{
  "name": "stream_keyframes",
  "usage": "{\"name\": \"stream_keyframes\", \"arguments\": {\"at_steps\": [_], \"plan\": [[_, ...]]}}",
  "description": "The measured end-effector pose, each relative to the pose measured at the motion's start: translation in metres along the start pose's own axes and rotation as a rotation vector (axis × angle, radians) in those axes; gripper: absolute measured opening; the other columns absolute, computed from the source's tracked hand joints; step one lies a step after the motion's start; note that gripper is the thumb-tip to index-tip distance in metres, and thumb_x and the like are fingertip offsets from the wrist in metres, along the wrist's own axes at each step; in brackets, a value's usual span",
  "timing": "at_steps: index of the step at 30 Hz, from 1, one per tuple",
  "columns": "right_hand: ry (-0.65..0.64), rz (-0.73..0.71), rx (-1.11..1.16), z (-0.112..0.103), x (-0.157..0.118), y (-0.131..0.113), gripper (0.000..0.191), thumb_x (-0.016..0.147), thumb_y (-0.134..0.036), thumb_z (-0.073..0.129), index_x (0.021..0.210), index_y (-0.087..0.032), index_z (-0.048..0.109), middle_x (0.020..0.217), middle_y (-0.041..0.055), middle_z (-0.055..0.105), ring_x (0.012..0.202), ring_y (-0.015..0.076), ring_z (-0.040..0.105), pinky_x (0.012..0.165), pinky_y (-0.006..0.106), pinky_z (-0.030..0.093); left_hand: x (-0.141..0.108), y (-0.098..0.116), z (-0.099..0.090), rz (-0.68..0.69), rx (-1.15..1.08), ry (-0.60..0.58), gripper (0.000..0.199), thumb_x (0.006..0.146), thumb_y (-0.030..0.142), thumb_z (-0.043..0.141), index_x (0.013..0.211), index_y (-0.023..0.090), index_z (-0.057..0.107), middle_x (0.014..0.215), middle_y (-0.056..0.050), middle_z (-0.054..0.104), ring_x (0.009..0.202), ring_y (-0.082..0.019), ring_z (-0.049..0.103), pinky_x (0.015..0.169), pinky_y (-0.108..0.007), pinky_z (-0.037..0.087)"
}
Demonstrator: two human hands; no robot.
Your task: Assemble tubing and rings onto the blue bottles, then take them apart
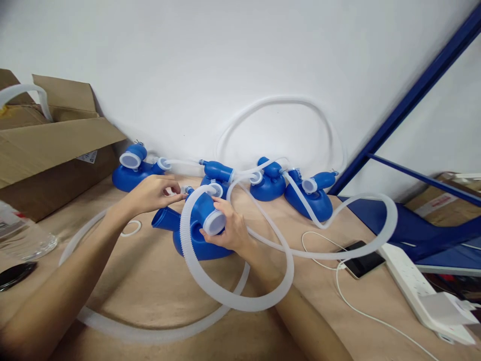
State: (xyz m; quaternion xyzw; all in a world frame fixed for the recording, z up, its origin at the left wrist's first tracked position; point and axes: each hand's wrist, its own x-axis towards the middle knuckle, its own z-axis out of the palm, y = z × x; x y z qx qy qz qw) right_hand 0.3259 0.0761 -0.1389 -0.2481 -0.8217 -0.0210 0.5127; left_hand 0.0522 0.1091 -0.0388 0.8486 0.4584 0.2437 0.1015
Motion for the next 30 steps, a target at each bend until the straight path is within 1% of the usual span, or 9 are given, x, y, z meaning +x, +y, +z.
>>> {"name": "stream_keyframes", "arguments": {"at_steps": [4, 6, 8, 15, 19, 22, 24, 26, 30], "plan": [[-0.01, 0.062, 0.006, 0.004, -0.003, 0.002, 0.072, 0.083, -0.049, 0.076, 0.139, -0.028, 0.037, 0.143, 0.0205, 0.063, 0.131, 0.0412, 0.065, 0.104, 0.064, 0.058, 0.002, -0.002, 0.014, -0.238, -0.684, -0.328, 0.05, 0.087, 0.066, 0.069, 0.092, 0.017, 0.078, 0.098, -0.009, 0.079, 0.09, -0.026, 0.071, 0.081, -0.036, 0.057], [-0.022, 0.081, 0.0, 0.004, -0.003, 0.002, 0.07, 0.083, -0.051, 0.075, 0.137, -0.029, 0.037, 0.143, 0.0209, 0.063, 0.132, 0.0412, 0.065, 0.103, 0.062, 0.059, 0.003, -0.006, 0.023, -0.342, -0.983, -0.337, 0.05, 0.077, 0.064, 0.082, 0.093, 0.016, 0.077, 0.098, -0.011, 0.078, 0.088, -0.026, 0.071, 0.081, -0.039, 0.059], [-0.021, 0.064, -0.003, 0.004, -0.003, 0.001, 0.069, 0.084, -0.049, 0.074, 0.137, -0.029, 0.035, 0.144, 0.0208, 0.062, 0.133, 0.0403, 0.064, 0.103, 0.059, 0.06, 0.004, -0.011, 0.028, -0.392, -1.074, -0.312, 0.048, 0.07, 0.059, 0.089, 0.084, 0.015, 0.076, 0.086, -0.01, 0.076, 0.078, -0.022, 0.068, 0.076, -0.038, 0.058], [-0.022, 0.01, -0.032, 0.003, -0.004, 0.002, 0.071, 0.083, -0.05, 0.076, 0.135, -0.032, 0.031, 0.148, 0.0191, 0.061, 0.134, 0.039, 0.064, 0.1, 0.058, 0.062, 0.008, -0.02, 0.027, -0.434, -1.059, -0.272, 0.04, 0.071, 0.05, 0.09, 0.067, 0.015, 0.07, 0.065, -0.005, 0.066, 0.065, -0.017, 0.062, 0.071, -0.034, 0.057], [-0.045, 0.084, -0.027, 0.004, -0.009, 0.006, 0.074, 0.078, -0.051, 0.081, 0.136, -0.031, 0.039, 0.144, 0.0176, 0.064, 0.134, 0.0411, 0.063, 0.106, 0.062, 0.059, 0.006, -0.022, 0.02, -0.461, -1.016, -0.316, 0.048, 0.07, 0.06, 0.087, 0.082, 0.014, 0.077, 0.086, -0.014, 0.078, 0.083, -0.027, 0.072, 0.078, -0.039, 0.059], [-0.092, 0.154, -0.044, 0.002, -0.009, 0.005, 0.078, 0.073, -0.052, 0.084, 0.137, -0.03, 0.045, 0.141, 0.0161, 0.066, 0.132, 0.0434, 0.064, 0.106, 0.063, 0.059, 0.001, -0.017, 0.008, -0.453, -0.704, -0.268, 0.059, 0.076, 0.072, 0.078, 0.094, 0.015, 0.079, 0.094, -0.014, 0.079, 0.092, -0.03, 0.073, 0.079, -0.039, 0.057], [-0.084, 0.177, -0.073, -0.001, -0.007, 0.002, 0.08, 0.072, -0.051, 0.084, 0.139, -0.028, 0.047, 0.14, 0.0167, 0.067, 0.128, 0.0445, 0.066, 0.104, 0.063, 0.06, -0.002, -0.009, -0.001, -0.363, -0.396, -0.131, 0.062, 0.077, 0.075, 0.075, 0.095, 0.016, 0.077, 0.092, -0.012, 0.078, 0.09, -0.029, 0.071, 0.08, -0.039, 0.056], [-0.067, 0.183, -0.092, -0.004, -0.005, -0.002, 0.081, 0.073, -0.048, 0.083, 0.142, -0.026, 0.046, 0.138, 0.0171, 0.067, 0.124, 0.0437, 0.068, 0.101, 0.062, 0.061, -0.003, 0.0, -0.005, -0.165, -0.212, -0.001, 0.062, 0.08, 0.072, 0.074, 0.108, 0.016, 0.076, 0.109, -0.013, 0.076, 0.103, -0.032, 0.069, 0.091, -0.043, 0.055], [-0.06, 0.12, -0.072, -0.01, -0.002, -0.005, 0.084, 0.075, -0.045, 0.082, 0.145, -0.026, 0.04, 0.137, 0.0168, 0.066, 0.121, 0.0407, 0.07, 0.099, 0.062, 0.061, 0.001, 0.007, 0.002, 0.151, -0.328, -0.1, 0.055, 0.096, 0.06, 0.06, 0.136, 0.023, 0.068, 0.145, -0.011, 0.064, 0.134, -0.031, 0.057, 0.114, -0.044, 0.044]]}}
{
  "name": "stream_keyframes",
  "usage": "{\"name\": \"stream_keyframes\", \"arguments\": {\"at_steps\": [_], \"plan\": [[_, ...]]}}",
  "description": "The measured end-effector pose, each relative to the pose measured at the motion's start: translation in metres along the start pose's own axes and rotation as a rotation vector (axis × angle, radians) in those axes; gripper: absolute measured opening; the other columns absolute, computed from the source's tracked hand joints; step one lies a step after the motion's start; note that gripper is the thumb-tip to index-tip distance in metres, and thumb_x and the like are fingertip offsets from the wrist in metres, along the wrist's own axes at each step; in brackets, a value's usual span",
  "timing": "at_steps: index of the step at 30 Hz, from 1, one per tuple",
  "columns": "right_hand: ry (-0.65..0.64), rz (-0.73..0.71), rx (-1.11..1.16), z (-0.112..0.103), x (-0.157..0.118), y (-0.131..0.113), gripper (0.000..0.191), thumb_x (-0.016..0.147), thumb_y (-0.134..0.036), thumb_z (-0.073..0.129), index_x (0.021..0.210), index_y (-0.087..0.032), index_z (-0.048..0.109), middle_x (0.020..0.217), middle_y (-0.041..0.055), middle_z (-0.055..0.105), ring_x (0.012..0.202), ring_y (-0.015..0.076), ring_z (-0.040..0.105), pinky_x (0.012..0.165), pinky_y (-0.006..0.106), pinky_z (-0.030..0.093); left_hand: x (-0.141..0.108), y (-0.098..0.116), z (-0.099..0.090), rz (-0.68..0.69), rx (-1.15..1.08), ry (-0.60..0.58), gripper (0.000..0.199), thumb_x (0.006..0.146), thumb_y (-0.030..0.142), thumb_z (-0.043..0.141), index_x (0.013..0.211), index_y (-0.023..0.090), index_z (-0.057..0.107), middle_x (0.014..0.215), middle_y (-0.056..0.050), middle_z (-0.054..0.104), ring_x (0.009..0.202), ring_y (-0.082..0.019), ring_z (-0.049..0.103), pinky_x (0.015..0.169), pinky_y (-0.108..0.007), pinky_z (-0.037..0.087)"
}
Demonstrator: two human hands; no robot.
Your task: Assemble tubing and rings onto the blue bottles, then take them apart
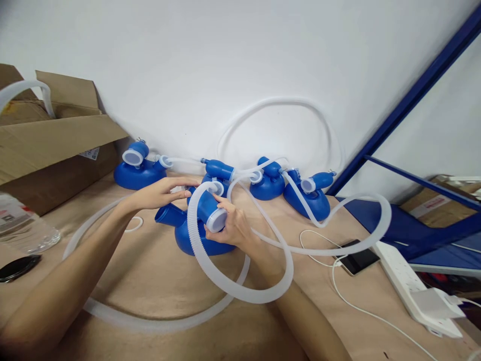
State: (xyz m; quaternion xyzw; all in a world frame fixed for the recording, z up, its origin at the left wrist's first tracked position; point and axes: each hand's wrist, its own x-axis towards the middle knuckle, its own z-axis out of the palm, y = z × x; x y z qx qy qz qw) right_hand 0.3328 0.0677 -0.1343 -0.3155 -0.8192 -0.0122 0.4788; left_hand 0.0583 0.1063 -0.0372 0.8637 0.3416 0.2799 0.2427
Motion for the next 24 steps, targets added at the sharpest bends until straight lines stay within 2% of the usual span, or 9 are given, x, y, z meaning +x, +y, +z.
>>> {"name": "stream_keyframes", "arguments": {"at_steps": [3, 8, 13, 18, 24], "plan": [[0.008, -0.034, 0.023, -0.002, 0.001, 0.003, 0.083, 0.075, -0.044, 0.083, 0.143, -0.027, 0.038, 0.133, 0.0171, 0.067, 0.121, 0.0403, 0.07, 0.099, 0.061, 0.061, 0.005, -0.012, 0.005, -0.035, -0.167, -0.095, 0.053, 0.093, 0.058, 0.067, 0.133, 0.022, 0.07, 0.133, -0.011, 0.071, 0.123, -0.03, 0.063, 0.106, -0.042, 0.049], [-0.024, -0.005, 0.055, -0.005, -0.001, 0.006, 0.081, 0.077, -0.047, 0.083, 0.14, -0.031, 0.034, 0.134, 0.0155, 0.064, 0.122, 0.0373, 0.068, 0.099, 0.058, 0.06, 0.007, -0.024, 0.003, -0.103, -0.252, -0.18, 0.053, 0.086, 0.054, 0.076, 0.125, 0.019, 0.072, 0.111, -0.009, 0.074, 0.1, -0.026, 0.067, 0.088, -0.037, 0.054], [-0.001, 0.05, 0.042, -0.011, 0.0, 0.003, 0.078, 0.084, -0.049, 0.079, 0.14, -0.03, 0.029, 0.128, 0.0144, 0.061, 0.117, 0.0356, 0.068, 0.1, 0.058, 0.058, 0.008, -0.023, 0.009, -0.077, -0.147, -0.125, 0.044, 0.086, 0.058, 0.072, 0.099, 0.016, 0.071, 0.095, -0.005, 0.07, 0.087, -0.021, 0.062, 0.076, -0.029, 0.048], [0.014, 0.062, 0.061, -0.014, 0.003, 0.003, 0.078, 0.084, -0.048, 0.08, 0.139, -0.028, 0.028, 0.124, 0.013, 0.057, 0.111, 0.0338, 0.067, 0.095, 0.054, 0.06, 0.009, -0.027, 0.021, -0.004, -0.078, -0.045, 0.048, 0.087, 0.064, 0.066, 0.083, 0.016, 0.066, 0.075, 0.001, 0.06, 0.069, -0.016, 0.049, 0.063, -0.026, 0.036], [0.032, 0.131, 0.085, -0.012, -0.001, 0.008, 0.072, 0.084, -0.052, 0.077, 0.133, -0.028, 0.031, 0.121, 0.0109, 0.051, 0.111, 0.0325, 0.064, 0.094, 0.053, 0.06, 0.008, -0.025, 0.026, 0.007, -0.059, 0.024, 0.055, 0.085, 0.067, 0.067, 0.067, 0.016, 0.06, 0.061, 0.003, 0.047, 0.06, -0.012, 0.038, 0.057, -0.027, 0.027]]}}
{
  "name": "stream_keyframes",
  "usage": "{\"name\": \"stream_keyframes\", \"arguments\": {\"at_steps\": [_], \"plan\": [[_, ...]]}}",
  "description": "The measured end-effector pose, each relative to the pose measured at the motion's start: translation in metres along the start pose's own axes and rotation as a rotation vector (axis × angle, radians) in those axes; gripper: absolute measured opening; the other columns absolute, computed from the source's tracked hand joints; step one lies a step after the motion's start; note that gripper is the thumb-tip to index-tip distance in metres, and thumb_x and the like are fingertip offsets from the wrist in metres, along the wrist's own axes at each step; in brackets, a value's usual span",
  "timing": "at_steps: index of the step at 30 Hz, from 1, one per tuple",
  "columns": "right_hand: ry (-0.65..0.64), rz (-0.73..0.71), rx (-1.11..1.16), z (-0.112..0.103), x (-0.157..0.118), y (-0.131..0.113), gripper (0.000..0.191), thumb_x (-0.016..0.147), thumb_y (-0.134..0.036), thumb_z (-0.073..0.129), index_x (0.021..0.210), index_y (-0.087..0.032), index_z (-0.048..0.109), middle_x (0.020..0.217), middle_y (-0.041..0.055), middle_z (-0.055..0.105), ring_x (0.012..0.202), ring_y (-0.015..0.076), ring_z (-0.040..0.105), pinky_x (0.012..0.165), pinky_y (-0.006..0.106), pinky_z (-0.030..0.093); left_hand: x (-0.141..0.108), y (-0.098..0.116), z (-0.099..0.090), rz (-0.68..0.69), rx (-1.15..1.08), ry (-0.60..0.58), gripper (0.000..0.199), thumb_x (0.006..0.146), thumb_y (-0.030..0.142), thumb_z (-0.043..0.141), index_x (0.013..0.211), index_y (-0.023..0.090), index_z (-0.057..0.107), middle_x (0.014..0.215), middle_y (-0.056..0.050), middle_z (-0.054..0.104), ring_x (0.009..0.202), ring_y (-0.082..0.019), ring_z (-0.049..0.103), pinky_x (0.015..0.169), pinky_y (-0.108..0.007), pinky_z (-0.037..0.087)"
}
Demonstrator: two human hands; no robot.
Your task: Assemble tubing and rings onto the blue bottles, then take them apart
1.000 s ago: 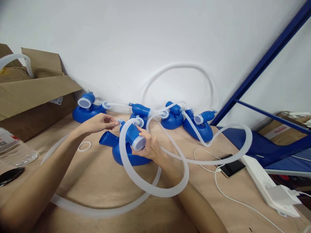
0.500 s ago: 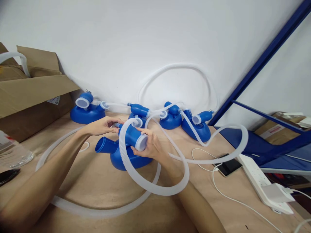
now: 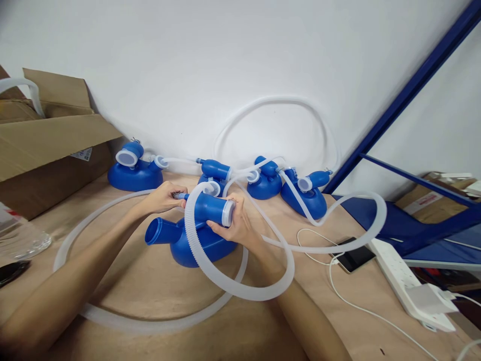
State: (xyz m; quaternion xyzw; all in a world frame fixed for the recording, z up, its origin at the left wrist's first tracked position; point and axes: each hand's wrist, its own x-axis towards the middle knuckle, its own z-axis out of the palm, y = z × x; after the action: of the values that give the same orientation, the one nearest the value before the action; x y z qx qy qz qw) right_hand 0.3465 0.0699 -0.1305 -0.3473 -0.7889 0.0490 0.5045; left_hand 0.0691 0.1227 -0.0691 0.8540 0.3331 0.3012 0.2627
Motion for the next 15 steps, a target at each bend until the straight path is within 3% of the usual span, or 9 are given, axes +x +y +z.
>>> {"name": "stream_keyframes", "arguments": {"at_steps": [6, 11, 15], "plan": [[-0.03, 0.025, 0.027, -0.005, 0.003, 0.002, 0.071, 0.083, -0.051, 0.078, 0.131, -0.028, 0.031, 0.12, 0.0096, 0.049, 0.109, 0.0302, 0.062, 0.09, 0.05, 0.06, 0.001, -0.002, 0.008, -0.007, 0.014, 0.065, 0.053, 0.082, 0.066, 0.068, 0.066, 0.015, 0.065, 0.056, 0.004, 0.047, 0.057, -0.012, 0.037, 0.056, -0.027, 0.026], [0.009, 0.027, 0.069, -0.006, 0.004, 0.001, 0.07, 0.079, -0.044, 0.081, 0.128, -0.028, 0.034, 0.115, 0.008, 0.051, 0.101, 0.0298, 0.062, 0.086, 0.051, 0.06, 0.004, -0.003, 0.017, -0.052, 0.045, 0.153, 0.055, 0.075, 0.064, 0.07, 0.054, 0.017, 0.05, 0.053, 0.006, 0.034, 0.056, -0.01, 0.03, 0.056, -0.028, 0.02], [0.102, 0.053, 0.08, 0.0, 0.002, 0.0, 0.069, 0.077, -0.044, 0.081, 0.129, -0.029, 0.038, 0.111, 0.008, 0.053, 0.098, 0.0319, 0.062, 0.085, 0.052, 0.059, 0.009, -0.003, 0.019, -0.093, 0.062, 0.144, 0.055, 0.074, 0.061, 0.07, 0.053, 0.018, 0.044, 0.055, 0.006, 0.032, 0.059, -0.011, 0.031, 0.057, -0.029, 0.02]]}}
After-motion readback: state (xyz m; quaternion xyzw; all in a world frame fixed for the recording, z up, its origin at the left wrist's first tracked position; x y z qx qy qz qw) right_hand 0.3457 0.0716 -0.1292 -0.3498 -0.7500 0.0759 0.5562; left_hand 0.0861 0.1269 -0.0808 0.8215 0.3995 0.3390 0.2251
